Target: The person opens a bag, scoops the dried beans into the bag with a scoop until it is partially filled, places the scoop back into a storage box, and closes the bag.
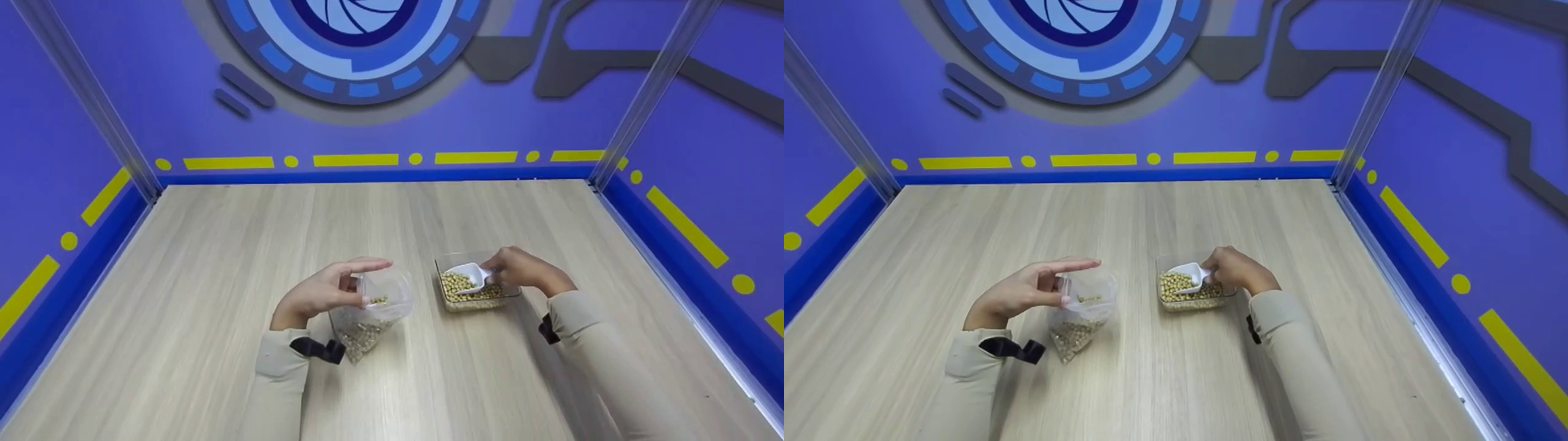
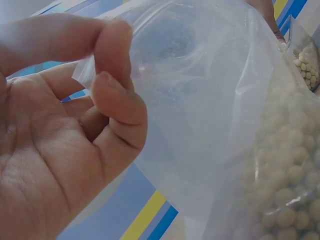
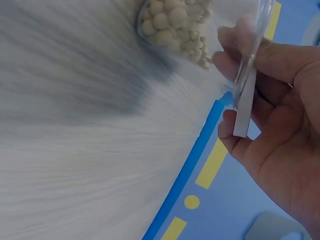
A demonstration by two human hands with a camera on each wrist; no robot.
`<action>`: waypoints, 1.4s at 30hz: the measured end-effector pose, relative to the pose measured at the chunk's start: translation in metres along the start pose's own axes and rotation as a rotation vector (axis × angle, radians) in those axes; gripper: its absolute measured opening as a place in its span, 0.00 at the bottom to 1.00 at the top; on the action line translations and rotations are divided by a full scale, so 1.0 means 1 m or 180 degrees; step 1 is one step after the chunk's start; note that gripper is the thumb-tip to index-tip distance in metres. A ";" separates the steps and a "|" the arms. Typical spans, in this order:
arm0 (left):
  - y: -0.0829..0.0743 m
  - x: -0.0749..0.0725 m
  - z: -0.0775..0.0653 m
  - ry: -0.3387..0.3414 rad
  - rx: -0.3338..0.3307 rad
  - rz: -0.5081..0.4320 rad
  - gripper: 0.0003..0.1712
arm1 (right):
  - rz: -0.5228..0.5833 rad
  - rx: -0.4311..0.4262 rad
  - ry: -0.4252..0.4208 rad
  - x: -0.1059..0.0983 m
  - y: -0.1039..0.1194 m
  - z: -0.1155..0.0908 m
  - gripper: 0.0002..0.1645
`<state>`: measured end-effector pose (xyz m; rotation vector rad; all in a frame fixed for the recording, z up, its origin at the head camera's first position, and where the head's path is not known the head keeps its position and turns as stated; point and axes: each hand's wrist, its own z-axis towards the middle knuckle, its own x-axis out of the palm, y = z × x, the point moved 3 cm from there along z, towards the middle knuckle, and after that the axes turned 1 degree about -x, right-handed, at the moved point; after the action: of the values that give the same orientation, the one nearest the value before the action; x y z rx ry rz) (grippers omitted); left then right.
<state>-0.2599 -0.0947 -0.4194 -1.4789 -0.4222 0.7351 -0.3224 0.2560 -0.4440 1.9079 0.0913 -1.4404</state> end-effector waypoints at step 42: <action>0.002 0.001 0.001 0.0043 0.0002 -0.0097 0.39 | 0.0172 -0.0136 0.0174 0.001 -0.012 -0.004 0.18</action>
<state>-0.2599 -0.0938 -0.4211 -1.4732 -0.4334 0.7006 -0.3247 0.2664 -0.4503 1.9011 0.0948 -1.3408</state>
